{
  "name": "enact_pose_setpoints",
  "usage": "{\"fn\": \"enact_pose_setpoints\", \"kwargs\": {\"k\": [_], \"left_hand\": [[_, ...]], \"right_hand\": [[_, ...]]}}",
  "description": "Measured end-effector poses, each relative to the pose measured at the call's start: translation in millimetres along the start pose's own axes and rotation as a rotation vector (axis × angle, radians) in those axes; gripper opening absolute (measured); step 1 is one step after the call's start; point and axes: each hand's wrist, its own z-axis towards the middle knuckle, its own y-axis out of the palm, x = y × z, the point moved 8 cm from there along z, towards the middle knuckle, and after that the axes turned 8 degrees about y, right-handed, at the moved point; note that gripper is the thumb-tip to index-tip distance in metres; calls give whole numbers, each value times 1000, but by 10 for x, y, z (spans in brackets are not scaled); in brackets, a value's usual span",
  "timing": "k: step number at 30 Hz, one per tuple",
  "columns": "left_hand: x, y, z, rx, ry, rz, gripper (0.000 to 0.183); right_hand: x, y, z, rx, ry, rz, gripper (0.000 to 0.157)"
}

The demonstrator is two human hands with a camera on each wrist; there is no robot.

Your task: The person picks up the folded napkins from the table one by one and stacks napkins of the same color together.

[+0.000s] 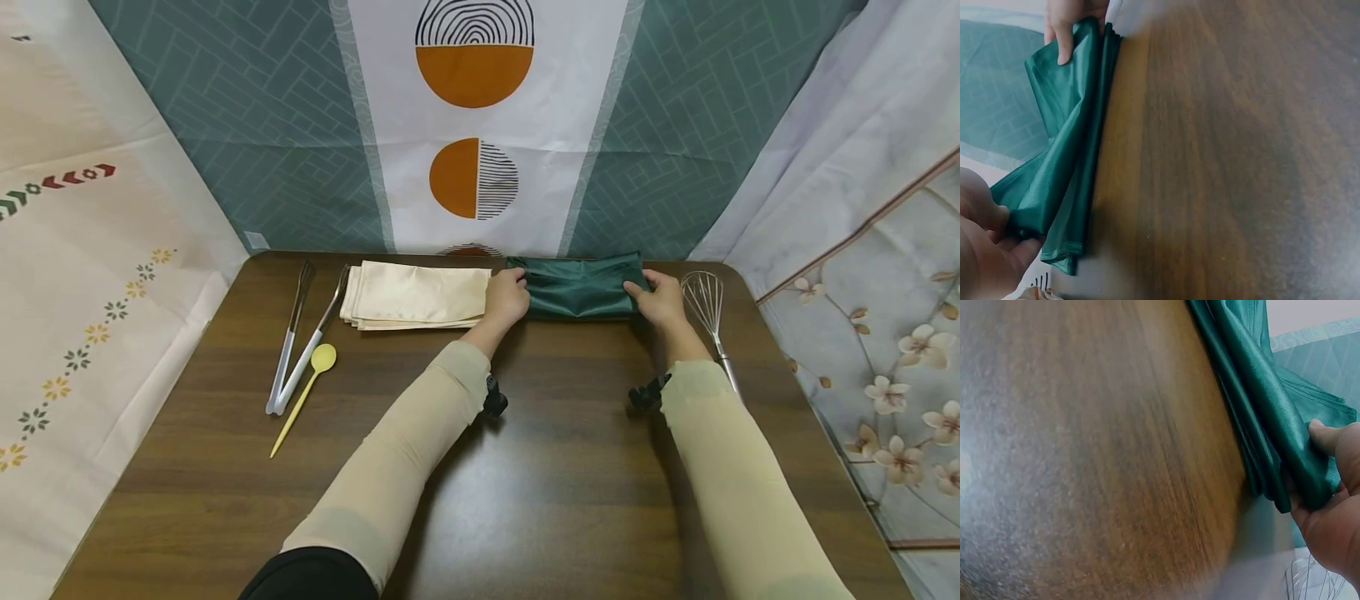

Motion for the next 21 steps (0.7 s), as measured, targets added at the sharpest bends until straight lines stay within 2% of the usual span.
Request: {"fn": "enact_pose_setpoints", "kwargs": {"k": [6,12,17,21], "left_hand": [[63,-10,-15,14,22,72,46],[150,-55,-30,76,54,115,40],[122,-58,-42,64,23,163,40],[93,-89,-56,70,16,217,42]], "right_hand": [[-25,-14,20,36,0,-33,41],[-33,-29,32,35,-19,-30,43],[-37,-36,24,19,-41,-151,46],[-24,-88,-12,61,-41,-208,50]]}}
